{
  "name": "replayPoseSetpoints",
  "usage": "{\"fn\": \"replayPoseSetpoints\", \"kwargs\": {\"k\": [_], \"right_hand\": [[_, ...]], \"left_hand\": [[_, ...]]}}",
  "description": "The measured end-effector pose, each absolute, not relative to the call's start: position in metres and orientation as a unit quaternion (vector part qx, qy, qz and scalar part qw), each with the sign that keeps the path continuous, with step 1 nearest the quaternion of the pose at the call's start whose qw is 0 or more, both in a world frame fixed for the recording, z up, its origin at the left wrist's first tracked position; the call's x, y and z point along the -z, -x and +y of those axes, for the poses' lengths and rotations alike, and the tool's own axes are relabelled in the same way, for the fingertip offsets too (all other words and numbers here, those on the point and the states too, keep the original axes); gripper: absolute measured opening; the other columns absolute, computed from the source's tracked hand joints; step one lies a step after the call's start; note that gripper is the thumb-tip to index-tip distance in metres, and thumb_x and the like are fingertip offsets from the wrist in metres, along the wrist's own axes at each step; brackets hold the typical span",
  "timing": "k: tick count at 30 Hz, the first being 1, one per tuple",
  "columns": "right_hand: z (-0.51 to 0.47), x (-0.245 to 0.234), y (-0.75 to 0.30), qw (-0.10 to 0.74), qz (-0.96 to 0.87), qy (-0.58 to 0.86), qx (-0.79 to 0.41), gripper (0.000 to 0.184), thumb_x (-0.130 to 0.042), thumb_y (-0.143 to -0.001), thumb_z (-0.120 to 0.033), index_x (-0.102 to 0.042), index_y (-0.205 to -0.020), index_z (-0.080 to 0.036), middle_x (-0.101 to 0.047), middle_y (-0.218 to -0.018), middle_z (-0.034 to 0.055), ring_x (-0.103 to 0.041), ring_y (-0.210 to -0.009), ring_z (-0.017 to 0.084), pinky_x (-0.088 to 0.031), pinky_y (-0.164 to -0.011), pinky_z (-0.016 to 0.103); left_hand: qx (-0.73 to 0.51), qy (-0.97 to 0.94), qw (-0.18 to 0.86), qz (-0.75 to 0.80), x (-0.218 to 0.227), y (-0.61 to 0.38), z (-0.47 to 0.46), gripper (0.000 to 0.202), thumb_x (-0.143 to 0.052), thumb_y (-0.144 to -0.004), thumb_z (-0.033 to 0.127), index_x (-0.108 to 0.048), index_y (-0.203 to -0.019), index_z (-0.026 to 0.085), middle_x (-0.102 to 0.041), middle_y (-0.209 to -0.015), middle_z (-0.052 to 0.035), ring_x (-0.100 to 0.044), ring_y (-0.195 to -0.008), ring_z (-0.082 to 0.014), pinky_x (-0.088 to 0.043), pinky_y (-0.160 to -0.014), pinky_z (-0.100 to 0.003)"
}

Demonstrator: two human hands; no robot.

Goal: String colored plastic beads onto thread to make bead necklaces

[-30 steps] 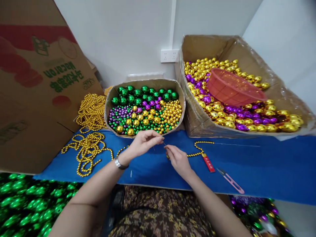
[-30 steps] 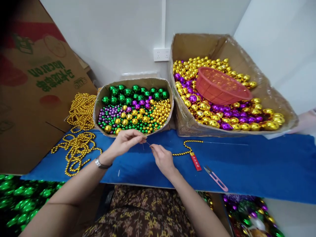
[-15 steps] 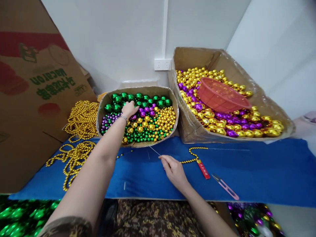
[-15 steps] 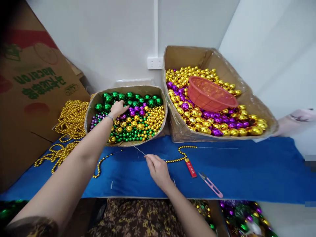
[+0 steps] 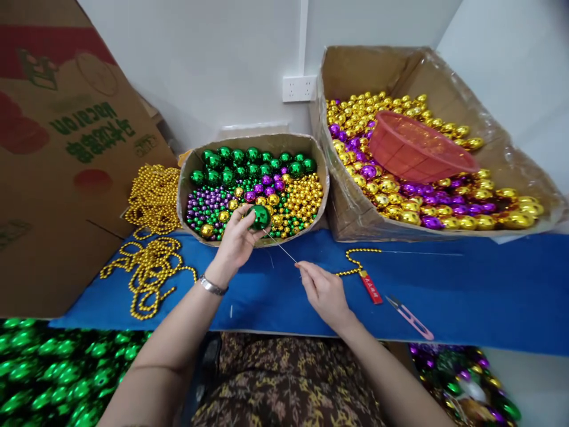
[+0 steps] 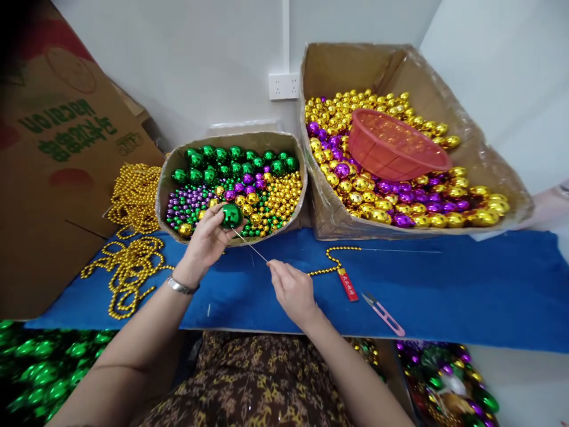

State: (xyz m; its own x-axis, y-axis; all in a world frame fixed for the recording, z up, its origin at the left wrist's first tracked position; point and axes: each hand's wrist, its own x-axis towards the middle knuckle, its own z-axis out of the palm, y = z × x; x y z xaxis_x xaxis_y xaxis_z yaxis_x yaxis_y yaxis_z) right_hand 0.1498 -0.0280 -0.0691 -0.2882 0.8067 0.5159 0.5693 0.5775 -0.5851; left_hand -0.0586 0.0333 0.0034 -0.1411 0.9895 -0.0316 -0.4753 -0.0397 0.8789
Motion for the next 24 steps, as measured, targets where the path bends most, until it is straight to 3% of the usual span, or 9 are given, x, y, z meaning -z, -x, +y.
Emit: {"fn": "replayPoseSetpoints", "kwargs": {"k": [6, 14, 16, 19, 21, 24], "right_hand": [[-0.035, 0.068, -0.153, 0.396, -0.798, 0.436, -0.127, 0.026, -0.041, -0.098, -0.023, -0.065, -0.109, -0.020, -0.075, -0.097, 0.0055, -0.071, -0.083, 0.016, -0.055, -0.078, 0.025], [-0.036, 0.070, -0.156, 0.387, -0.803, 0.444, -0.093, 0.027, -0.040, -0.098, -0.022, -0.065, -0.108, -0.019, -0.075, -0.095, 0.0060, -0.071, -0.081, 0.015, -0.055, -0.077, 0.024], [-0.035, 0.071, -0.155, 0.379, -0.807, 0.448, -0.066, 0.027, -0.040, -0.098, -0.022, -0.066, -0.106, -0.018, -0.075, -0.092, 0.0064, -0.071, -0.079, 0.015, -0.054, -0.074, 0.024], [-0.034, 0.073, -0.152, 0.373, -0.810, 0.451, -0.039, 0.028, -0.039, -0.098, -0.022, -0.066, -0.106, -0.018, -0.075, -0.089, 0.0071, -0.072, -0.077, 0.016, -0.053, -0.072, 0.024], [-0.033, 0.074, -0.150, 0.380, -0.806, 0.451, -0.053, 0.027, -0.039, -0.098, -0.021, -0.065, -0.106, -0.018, -0.075, -0.091, 0.0071, -0.072, -0.079, 0.017, -0.054, -0.073, 0.025], [-0.033, 0.073, -0.151, 0.399, -0.794, 0.442, -0.120, 0.026, -0.040, -0.098, -0.022, -0.064, -0.105, -0.019, -0.075, -0.094, 0.0059, -0.071, -0.082, 0.016, -0.054, -0.075, 0.024]], "left_hand": [[-0.679, -0.270, 0.576, 0.367, 0.002, 0.046, 0.019, 0.035, -0.079, -0.069, 0.027, -0.055, -0.094, 0.022, -0.064, -0.098, -0.0004, -0.066, -0.091, -0.0189, -0.054, -0.090, -0.045], [-0.682, -0.302, 0.553, 0.371, 0.006, 0.048, 0.016, 0.034, -0.076, -0.073, 0.029, -0.055, -0.100, 0.024, -0.063, -0.099, -0.0005, -0.066, -0.087, -0.0171, -0.056, -0.085, -0.041], [-0.694, -0.339, 0.507, 0.382, 0.011, 0.046, 0.013, 0.040, -0.078, -0.072, 0.026, -0.055, -0.105, 0.026, -0.062, -0.103, -0.0011, -0.065, -0.090, -0.0160, -0.055, -0.085, -0.037], [-0.693, -0.414, 0.446, 0.386, 0.019, 0.038, 0.005, 0.056, -0.083, -0.065, 0.021, -0.055, -0.114, 0.028, -0.060, -0.118, -0.0044, -0.060, -0.108, -0.0189, -0.052, -0.090, -0.033], [-0.671, -0.447, 0.453, 0.380, 0.024, 0.032, -0.002, 0.061, -0.083, -0.064, 0.020, -0.055, -0.117, 0.027, -0.056, -0.128, -0.0067, -0.055, -0.117, -0.0213, -0.051, -0.093, -0.033], [-0.644, -0.437, 0.500, 0.380, 0.030, 0.027, -0.011, 0.058, -0.082, -0.066, 0.022, -0.056, -0.117, 0.026, -0.053, -0.133, -0.0076, -0.058, -0.112, -0.0216, -0.054, -0.086, -0.032]]}}
